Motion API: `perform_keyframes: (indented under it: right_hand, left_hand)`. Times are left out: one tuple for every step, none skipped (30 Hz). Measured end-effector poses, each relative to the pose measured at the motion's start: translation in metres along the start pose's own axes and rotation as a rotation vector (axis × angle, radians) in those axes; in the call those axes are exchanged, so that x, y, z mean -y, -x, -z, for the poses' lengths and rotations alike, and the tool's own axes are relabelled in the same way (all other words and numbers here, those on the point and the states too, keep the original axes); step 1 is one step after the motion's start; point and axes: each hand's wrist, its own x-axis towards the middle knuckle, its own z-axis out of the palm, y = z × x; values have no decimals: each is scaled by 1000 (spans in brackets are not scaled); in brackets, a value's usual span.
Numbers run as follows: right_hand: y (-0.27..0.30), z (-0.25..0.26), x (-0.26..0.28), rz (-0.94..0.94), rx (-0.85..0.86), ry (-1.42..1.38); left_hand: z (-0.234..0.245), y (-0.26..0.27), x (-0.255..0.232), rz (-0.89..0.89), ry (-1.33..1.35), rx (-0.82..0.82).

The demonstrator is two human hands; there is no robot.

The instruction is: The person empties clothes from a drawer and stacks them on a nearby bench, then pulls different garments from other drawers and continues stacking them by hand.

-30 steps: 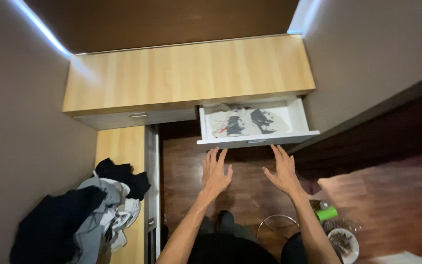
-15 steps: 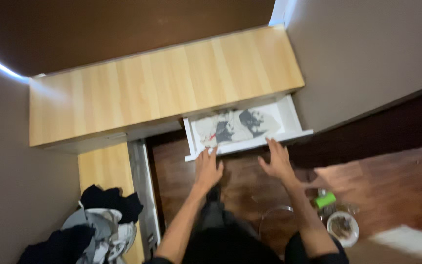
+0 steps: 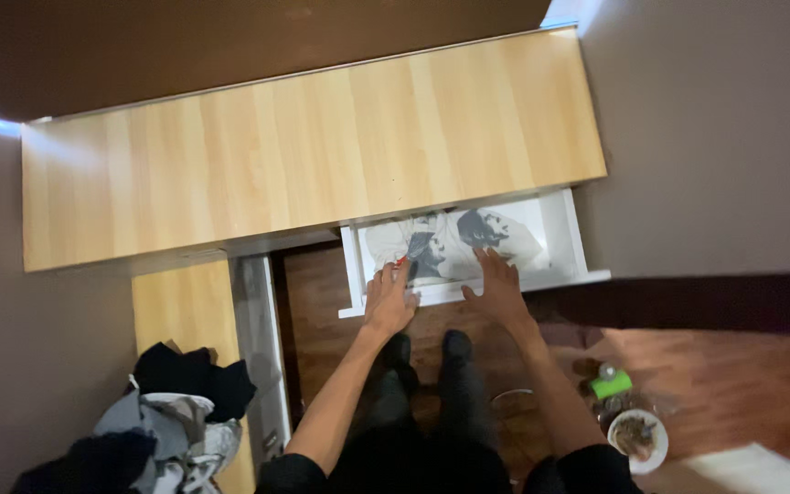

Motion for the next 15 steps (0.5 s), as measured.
perform_keyframes:
  right_hand:
    - [-14,-7,-9,2,39,22]
    - [-25,-14,-18,4,77,44]
    - [-38,-20,-28,7,115,69]
    - [-54,-26,-40,1,159,100]
    - [-64,-34,-50,-14,208,128]
    - [-72,-42,-60,-28,257,156]
    - [-80,-50,-70,4,255,178]
    - [-86,-57,-79,37,253,199]
    - [-98,-61,-86,70,244,219]
    - [-112,-63,-92,48,287,244]
    - [-121,-69,-96,25,336,267]
    - [-130,-73,-99,2,384,290]
    - [-136,-78,-104,11,392,320]
    - [-141,-83,-109,20,400,350]
    - [-154,-85,-112,31,394,379]
  left_hand:
    - [-7,-8,3,31,-12,35]
    - [-16,-15,7,63,-23,70]
    - [-26,-24,11,94,-31,103]
    - [-37,-37,16,142,-38,132]
    - [-50,-46,20,192,-45,173]
    - [-64,-54,24,241,-52,213]
    - [-77,-61,27,267,-44,206]
    - [-90,-67,31,292,-35,198]
    - [-100,-77,34,314,-30,187]
    - [-109,-89,37,298,-74,174]
    - [-118,-96,40,288,-118,167]
    - [-126,-103,43,278,-163,160]
    - [-134,-109,45,296,-218,201]
    - [-140,-116,48,314,-273,243]
    - [-143,-130,51,326,-333,276]
